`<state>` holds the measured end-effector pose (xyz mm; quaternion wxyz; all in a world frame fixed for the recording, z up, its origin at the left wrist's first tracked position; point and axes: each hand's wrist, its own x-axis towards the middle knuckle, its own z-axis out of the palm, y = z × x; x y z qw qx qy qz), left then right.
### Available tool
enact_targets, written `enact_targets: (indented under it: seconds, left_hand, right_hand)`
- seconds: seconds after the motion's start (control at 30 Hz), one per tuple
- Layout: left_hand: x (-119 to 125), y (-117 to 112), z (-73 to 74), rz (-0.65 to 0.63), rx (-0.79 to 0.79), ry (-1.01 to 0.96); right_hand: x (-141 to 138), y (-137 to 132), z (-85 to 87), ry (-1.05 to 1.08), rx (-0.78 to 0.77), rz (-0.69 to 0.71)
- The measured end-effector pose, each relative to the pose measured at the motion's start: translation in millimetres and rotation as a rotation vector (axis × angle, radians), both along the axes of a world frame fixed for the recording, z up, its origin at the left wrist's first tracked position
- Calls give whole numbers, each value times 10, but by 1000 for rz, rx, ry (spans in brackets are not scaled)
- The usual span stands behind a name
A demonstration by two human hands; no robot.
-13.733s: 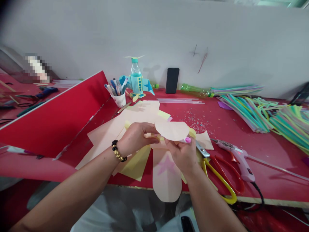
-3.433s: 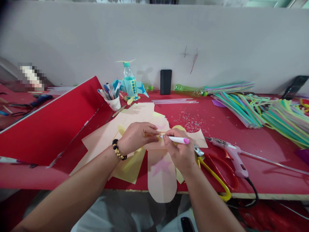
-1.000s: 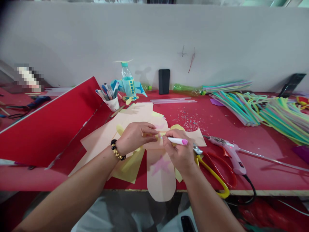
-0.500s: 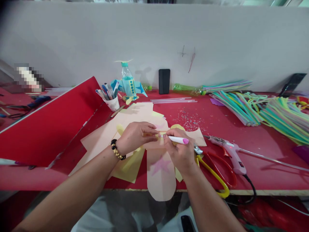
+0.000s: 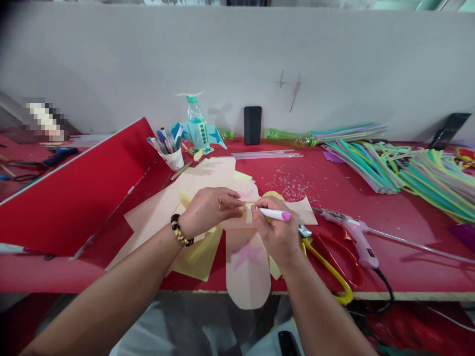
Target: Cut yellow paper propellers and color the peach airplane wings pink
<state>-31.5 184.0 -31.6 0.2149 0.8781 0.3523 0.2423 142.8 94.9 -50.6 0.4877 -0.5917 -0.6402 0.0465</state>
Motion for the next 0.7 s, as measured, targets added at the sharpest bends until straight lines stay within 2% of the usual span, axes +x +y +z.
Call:
enact_targets:
  seconds: [0.47, 0.7]
  left_hand:
    - [2, -19, 15, 9, -13, -15]
    - [-8, -39, -6, 6, -21, -68]
  right_hand:
    - [-9, -16, 10, -14, -21, 73]
    - [-22, -13, -39, 83, 10, -28]
